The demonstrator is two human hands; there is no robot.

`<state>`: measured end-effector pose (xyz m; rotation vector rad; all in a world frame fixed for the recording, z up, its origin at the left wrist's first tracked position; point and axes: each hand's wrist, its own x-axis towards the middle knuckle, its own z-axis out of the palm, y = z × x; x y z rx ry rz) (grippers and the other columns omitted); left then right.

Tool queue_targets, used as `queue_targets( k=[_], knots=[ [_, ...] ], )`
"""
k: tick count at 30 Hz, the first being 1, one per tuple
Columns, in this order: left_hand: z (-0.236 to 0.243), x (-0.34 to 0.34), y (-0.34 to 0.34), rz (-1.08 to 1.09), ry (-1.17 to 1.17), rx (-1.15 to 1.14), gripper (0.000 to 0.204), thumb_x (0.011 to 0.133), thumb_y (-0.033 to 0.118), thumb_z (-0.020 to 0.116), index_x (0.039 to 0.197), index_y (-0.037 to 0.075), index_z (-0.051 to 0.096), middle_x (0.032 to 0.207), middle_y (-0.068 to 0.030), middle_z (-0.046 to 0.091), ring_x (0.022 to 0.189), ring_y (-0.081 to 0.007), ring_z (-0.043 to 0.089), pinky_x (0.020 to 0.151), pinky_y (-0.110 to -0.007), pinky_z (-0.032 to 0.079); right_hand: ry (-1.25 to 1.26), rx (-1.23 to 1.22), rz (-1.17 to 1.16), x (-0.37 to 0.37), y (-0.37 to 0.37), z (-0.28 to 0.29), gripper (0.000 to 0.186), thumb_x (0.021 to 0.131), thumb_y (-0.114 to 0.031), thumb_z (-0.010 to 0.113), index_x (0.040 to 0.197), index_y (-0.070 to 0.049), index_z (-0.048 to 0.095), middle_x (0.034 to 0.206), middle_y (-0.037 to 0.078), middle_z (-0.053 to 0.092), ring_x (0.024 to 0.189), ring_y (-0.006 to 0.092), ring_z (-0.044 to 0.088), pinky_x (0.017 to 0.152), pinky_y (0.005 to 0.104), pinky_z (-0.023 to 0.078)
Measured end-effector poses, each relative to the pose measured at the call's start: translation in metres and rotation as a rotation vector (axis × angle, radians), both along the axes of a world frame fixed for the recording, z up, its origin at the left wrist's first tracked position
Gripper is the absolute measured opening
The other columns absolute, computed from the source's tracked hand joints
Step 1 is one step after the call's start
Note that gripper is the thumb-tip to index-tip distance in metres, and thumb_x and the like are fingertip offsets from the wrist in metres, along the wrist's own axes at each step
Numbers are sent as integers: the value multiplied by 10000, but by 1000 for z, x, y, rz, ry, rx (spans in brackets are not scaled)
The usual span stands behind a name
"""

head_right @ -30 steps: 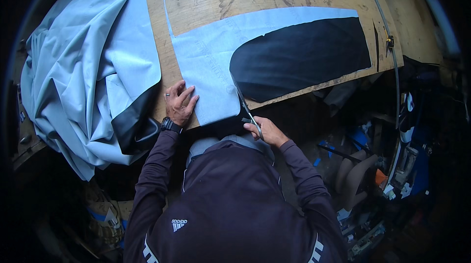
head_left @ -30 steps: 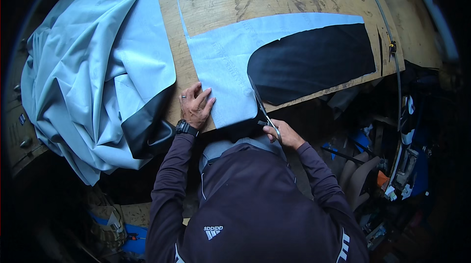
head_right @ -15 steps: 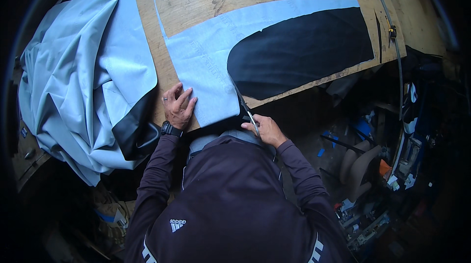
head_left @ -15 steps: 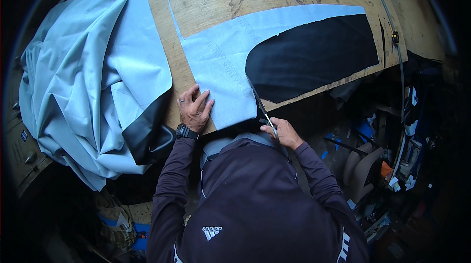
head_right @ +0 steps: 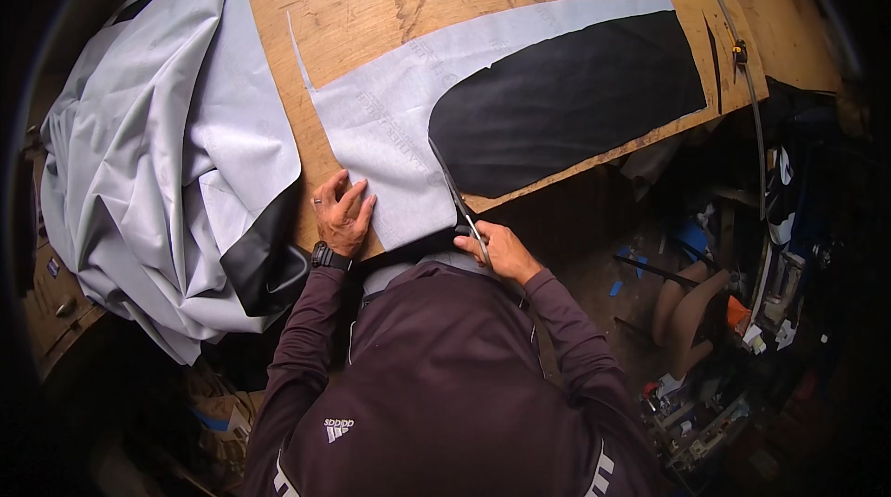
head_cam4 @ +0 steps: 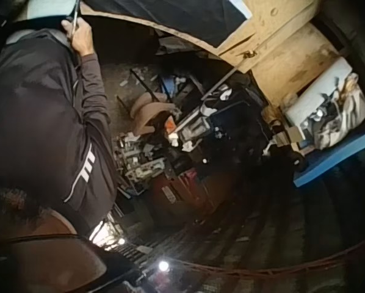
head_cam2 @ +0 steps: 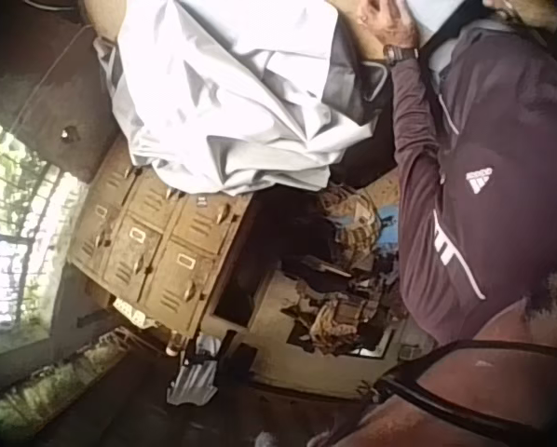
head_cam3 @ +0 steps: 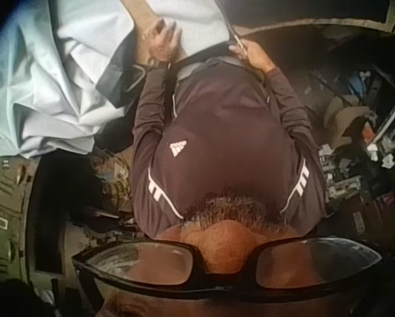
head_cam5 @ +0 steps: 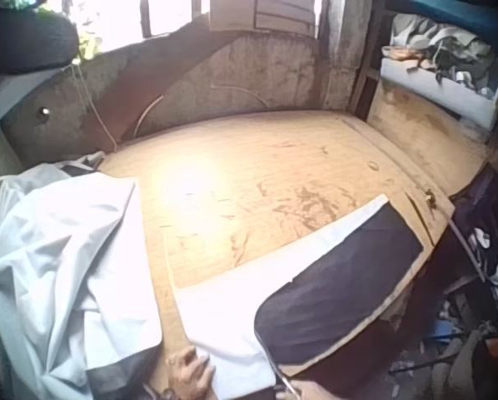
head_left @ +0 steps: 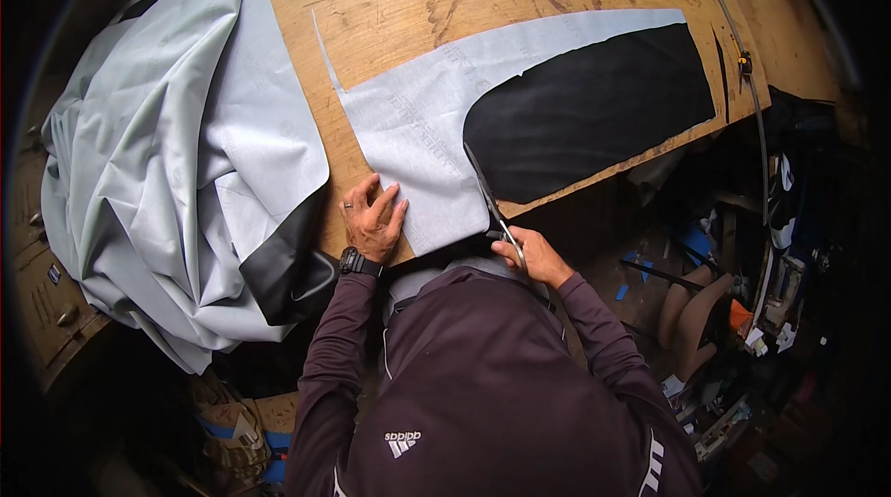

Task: The person lays out and aligns leather material on a wooden table, then cuts and trims along the edges of the piece using scissors.

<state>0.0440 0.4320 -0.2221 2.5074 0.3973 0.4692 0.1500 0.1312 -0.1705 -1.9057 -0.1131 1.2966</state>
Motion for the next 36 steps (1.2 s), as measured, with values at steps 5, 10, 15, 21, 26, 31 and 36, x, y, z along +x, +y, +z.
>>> queue_targets(
  k=[5, 10, 15, 21, 26, 31, 36],
  knots=[
    [-2, 8, 3, 112, 14, -59, 419, 788, 279, 813, 1168, 131, 717, 1276, -107, 580, 1153, -299, 523, 996, -436, 387, -83, -54, 62, 3, 6, 2, 516, 903, -523, 722, 816, -32, 590, 610, 45, 572, 573, 145, 539, 583, 330, 432],
    [2, 44, 22, 213, -8, 105, 508, 798, 316, 809, 1255, 143, 670, 1283, -120, 562, 1229, -325, 492, 1060, -467, 359, -198, -56, 100, 2, 4, -4, 556, 896, -536, 723, 764, -15, 584, 577, 60, 554, 547, 162, 534, 571, 353, 431],
    [0, 43, 26, 151, -35, 90, 380, 786, 281, 811, 1130, 140, 735, 1255, -106, 567, 1196, -301, 506, 1040, -445, 380, -172, -50, 44, -7, 7, 0, 535, 916, -503, 717, 757, -8, 590, 571, 55, 549, 531, 140, 526, 548, 344, 432],
    [-2, 42, 25, 154, -43, 90, 367, 772, 259, 808, 1114, 146, 734, 1235, -99, 570, 1174, -300, 518, 1014, -450, 402, -15, 0, -48, -8, 15, 7, 500, 919, -491, 723, 769, -32, 593, 590, 22, 554, 541, 107, 530, 540, 299, 429],
    [-1, 42, 25, 152, -58, 87, 362, 770, 260, 809, 1106, 145, 734, 1235, -96, 572, 1170, -299, 523, 1014, -452, 403, -32, 8, -39, -5, 25, 5, 511, 923, -516, 705, 796, -33, 597, 607, 30, 571, 541, 115, 536, 551, 297, 438],
    [-2, 44, 26, 154, -57, 75, 353, 766, 259, 812, 1090, 144, 734, 1236, -96, 574, 1159, -299, 532, 1013, -450, 406, -80, 16, -40, -5, 32, 4, 516, 932, -512, 694, 797, -23, 600, 605, 44, 580, 543, 129, 553, 557, 311, 444],
    [-6, 43, 28, 157, -50, 21, 348, 763, 267, 815, 1077, 140, 731, 1249, -90, 555, 1223, -303, 484, 1037, -461, 379, -138, -37, -16, -6, 39, 10, 519, 939, -501, 690, 776, -18, 592, 587, 53, 572, 535, 137, 561, 561, 322, 451]
  ],
)
